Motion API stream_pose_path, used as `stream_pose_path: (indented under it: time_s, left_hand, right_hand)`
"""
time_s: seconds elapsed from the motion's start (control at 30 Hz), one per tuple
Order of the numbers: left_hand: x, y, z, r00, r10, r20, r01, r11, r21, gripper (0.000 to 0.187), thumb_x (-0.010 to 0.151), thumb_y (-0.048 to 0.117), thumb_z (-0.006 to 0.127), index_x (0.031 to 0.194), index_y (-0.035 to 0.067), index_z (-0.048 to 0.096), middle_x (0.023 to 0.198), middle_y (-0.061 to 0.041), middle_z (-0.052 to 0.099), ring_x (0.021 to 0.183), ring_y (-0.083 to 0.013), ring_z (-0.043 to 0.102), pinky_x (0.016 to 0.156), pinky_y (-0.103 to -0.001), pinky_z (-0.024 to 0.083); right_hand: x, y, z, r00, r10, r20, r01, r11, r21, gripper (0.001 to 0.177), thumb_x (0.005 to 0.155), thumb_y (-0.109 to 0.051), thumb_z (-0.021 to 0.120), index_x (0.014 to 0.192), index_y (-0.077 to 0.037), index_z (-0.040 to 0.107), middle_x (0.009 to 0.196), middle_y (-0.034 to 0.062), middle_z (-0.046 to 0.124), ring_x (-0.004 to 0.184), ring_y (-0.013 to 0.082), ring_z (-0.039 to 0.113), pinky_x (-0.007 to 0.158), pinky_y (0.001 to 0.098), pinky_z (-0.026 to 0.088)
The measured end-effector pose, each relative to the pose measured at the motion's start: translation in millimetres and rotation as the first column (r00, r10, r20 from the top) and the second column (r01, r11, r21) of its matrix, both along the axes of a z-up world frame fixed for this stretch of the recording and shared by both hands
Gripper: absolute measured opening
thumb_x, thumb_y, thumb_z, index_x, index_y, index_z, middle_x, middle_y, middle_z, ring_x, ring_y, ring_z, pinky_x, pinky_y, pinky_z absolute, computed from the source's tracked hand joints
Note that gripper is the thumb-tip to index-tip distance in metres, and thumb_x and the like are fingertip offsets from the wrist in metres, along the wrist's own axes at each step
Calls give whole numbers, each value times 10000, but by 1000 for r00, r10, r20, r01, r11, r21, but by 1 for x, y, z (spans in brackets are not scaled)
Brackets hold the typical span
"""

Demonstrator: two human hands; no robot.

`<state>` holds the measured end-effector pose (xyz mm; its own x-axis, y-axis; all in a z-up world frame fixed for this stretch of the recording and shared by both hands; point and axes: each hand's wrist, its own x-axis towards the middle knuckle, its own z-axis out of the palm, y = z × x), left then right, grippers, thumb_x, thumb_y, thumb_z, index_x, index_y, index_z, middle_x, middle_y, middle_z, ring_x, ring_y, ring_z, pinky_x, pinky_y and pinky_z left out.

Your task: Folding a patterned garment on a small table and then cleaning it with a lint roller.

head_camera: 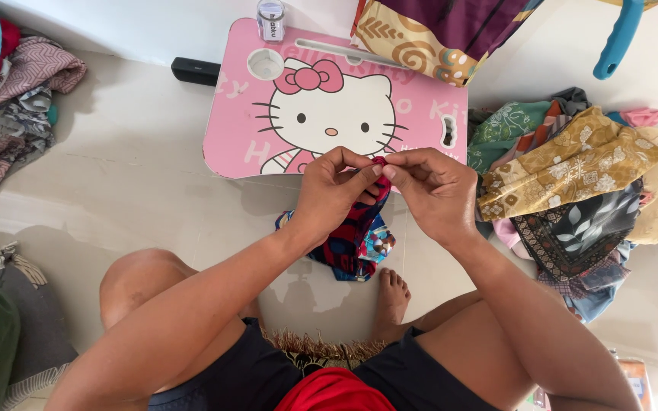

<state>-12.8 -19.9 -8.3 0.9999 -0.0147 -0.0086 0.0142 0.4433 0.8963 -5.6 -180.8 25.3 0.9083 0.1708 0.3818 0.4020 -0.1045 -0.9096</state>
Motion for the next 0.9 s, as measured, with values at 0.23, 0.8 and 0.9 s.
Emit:
stream_pose_path:
  time_s: [0.23, 0.8, 0.9]
  left_hand:
    - [1, 2, -3, 998, -16, 54, 15, 1000, 19, 198, 934, 67, 747, 981, -102, 657, 878, -187, 655, 718, -251, 763, 578, -307, 666]
    - [-8, 16, 24, 830, -242, 504, -25, 885, 466, 161, 869, 119, 753, 984, 81, 647, 751, -108, 700, 827, -332, 693, 934, -440, 501]
    - [-7, 16, 24, 836, -291, 465, 91, 910, 405, 148, 883, 87, 731, 983, 93, 623, 741, -106, 685, 734, -211, 667, 760, -339, 520]
  right_hand:
    - [3, -10, -5, 999, 38, -34, -39, 998, -46, 187, 898, 74, 788, 1071, 48, 721, 890, 143, 760, 835, 140, 726, 759, 287, 627]
    - [1, -52, 35, 973, 210, 95, -202, 975, -90, 219, 850, 165, 759, 1040, 97, 676, 934, 218, 738, 890, 268, 769, 833, 419, 631]
    - [-1, -58, 42, 962, 227, 150, -220, 974, -61, 213, 829, 176, 762, 1010, 131, 661, 951, 263, 716, 914, 308, 766, 845, 430, 627]
